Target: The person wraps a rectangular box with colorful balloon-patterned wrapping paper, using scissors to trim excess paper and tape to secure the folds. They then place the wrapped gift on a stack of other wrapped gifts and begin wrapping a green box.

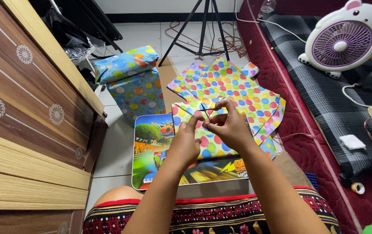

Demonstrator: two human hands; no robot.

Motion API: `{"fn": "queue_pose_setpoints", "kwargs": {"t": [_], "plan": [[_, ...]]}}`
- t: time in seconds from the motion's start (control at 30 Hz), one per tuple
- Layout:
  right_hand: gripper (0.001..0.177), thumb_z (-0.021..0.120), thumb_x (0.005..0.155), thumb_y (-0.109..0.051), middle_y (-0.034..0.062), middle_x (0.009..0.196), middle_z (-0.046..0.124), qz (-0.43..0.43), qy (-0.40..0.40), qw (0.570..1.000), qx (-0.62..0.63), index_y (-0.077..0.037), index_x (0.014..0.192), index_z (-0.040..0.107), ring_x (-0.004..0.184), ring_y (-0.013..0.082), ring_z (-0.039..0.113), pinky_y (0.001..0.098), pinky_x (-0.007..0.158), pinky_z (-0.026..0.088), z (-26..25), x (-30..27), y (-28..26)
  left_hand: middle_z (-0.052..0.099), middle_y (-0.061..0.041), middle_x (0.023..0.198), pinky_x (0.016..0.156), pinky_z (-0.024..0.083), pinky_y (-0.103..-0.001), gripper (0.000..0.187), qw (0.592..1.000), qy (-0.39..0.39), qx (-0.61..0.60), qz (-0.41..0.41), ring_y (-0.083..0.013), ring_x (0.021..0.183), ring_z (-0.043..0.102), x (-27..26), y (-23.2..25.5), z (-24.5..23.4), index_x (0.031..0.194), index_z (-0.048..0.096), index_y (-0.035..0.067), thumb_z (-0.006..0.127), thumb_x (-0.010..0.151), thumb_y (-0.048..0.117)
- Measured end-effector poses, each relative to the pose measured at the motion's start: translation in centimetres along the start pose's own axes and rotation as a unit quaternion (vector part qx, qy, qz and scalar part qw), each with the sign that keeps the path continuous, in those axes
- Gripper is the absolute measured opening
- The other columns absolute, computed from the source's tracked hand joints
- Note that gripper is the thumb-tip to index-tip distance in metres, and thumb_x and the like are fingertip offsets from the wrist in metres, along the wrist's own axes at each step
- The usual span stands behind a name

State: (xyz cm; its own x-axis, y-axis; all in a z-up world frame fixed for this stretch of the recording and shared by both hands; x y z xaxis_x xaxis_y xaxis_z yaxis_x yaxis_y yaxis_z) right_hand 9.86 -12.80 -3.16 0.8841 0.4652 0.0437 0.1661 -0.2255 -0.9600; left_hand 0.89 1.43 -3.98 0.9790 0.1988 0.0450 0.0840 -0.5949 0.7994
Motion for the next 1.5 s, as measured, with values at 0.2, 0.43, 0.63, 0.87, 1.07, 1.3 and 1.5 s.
{"fn": "queue_pose_setpoints", "kwargs": {"t": [0.2,0.43,0.63,0.87,1.07,1.3,1.5], "plan": [[0.049,0.083,0.081,-0.014,0.0108,0.088,0.078,0.051,-0.045,0.994,-0.089,-0.008,0.115,0.048,0.083,0.0136,0.074,0.0297,0.072,0.056,0.7,1.6,3.3,0.052,-0.024,0.127,0.087,0.053,-0.051,0.088,0.991,0.043,0.080,-0.094,-0.0448,0.104,0.064,0.6,-3.7,-0.1,0.155,0.032,0.019,0.060,0.078,-0.013],[0.049,0.083,0.080,-0.015,0.0109,0.091,0.079,0.131,-0.054,0.981,-0.136,-0.008,0.116,0.050,0.085,0.0159,0.075,0.0316,0.075,0.055,2.5,3.5,12.3,0.051,-0.027,0.126,0.088,0.054,-0.051,0.069,0.966,0.084,0.160,-0.184,-0.0466,0.103,0.065,2.0,-12.1,1.5,0.146,0.041,0.012,0.065,0.082,-0.001],[0.046,0.077,0.083,-0.006,0.0126,0.088,0.075,0.176,-0.088,0.980,0.024,-0.005,0.116,0.046,0.081,0.0182,0.074,0.0320,0.070,0.060,4.2,4.9,19.0,0.052,-0.021,0.125,0.079,0.056,-0.052,0.058,0.957,0.116,0.178,-0.195,-0.0459,0.095,0.067,1.0,-16.2,4.5,0.142,0.046,0.010,0.060,0.087,-0.003],[0.045,0.072,0.087,-0.002,0.0135,0.092,0.075,0.183,-0.132,0.974,0.026,-0.006,0.121,0.043,0.079,0.0177,0.072,0.0314,0.065,0.054,4.0,6.0,20.6,0.052,-0.016,0.121,0.077,0.056,-0.051,0.056,0.954,0.106,0.192,-0.205,-0.0436,0.090,0.068,1.2,-17.0,5.7,0.137,0.049,0.012,0.059,0.084,-0.002],[0.041,0.069,0.087,-0.001,0.0112,0.093,0.076,0.149,-0.159,0.976,0.029,-0.005,0.119,0.043,0.088,0.0152,0.074,0.0301,0.078,0.056,4.4,6.3,20.3,0.054,-0.016,0.119,0.089,0.050,-0.049,0.048,0.946,0.131,0.234,-0.181,-0.0388,0.101,0.065,1.4,-17.4,6.4,0.136,0.052,0.012,0.059,0.089,0.002],[0.047,0.075,0.084,0.000,0.0101,0.091,0.074,0.118,-0.162,0.979,-0.041,-0.006,0.120,0.046,0.082,0.0153,0.071,0.0310,0.072,0.055,4.8,6.2,19.8,0.058,-0.008,0.125,0.102,0.038,-0.052,0.030,0.957,0.133,0.223,-0.129,-0.0321,0.123,0.052,2.0,-17.0,8.5,0.117,0.064,0.011,0.069,0.089,0.022],[0.054,0.078,0.077,0.004,0.0090,0.091,0.073,0.111,-0.155,0.981,-0.041,-0.005,0.120,0.047,0.078,0.0152,0.071,0.0303,0.067,0.056,4.9,6.3,19.3,0.060,-0.006,0.123,0.103,0.038,-0.050,0.045,0.982,0.097,0.146,-0.064,-0.0284,0.123,0.051,1.9,-15.9,10.6,0.123,0.064,0.013,0.078,0.082,0.028]]}}
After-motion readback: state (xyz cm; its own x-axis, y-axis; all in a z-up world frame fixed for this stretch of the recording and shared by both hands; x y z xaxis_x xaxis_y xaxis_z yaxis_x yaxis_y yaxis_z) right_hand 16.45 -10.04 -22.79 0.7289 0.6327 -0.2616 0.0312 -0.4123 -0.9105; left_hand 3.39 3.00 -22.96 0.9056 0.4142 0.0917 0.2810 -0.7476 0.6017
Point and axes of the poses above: each hand's wrist, its own x-axis towards the middle knuckle, its own z-axis out of the palm, y = z × x, the point moved 3 cm from there along x, towards the middle knuckle
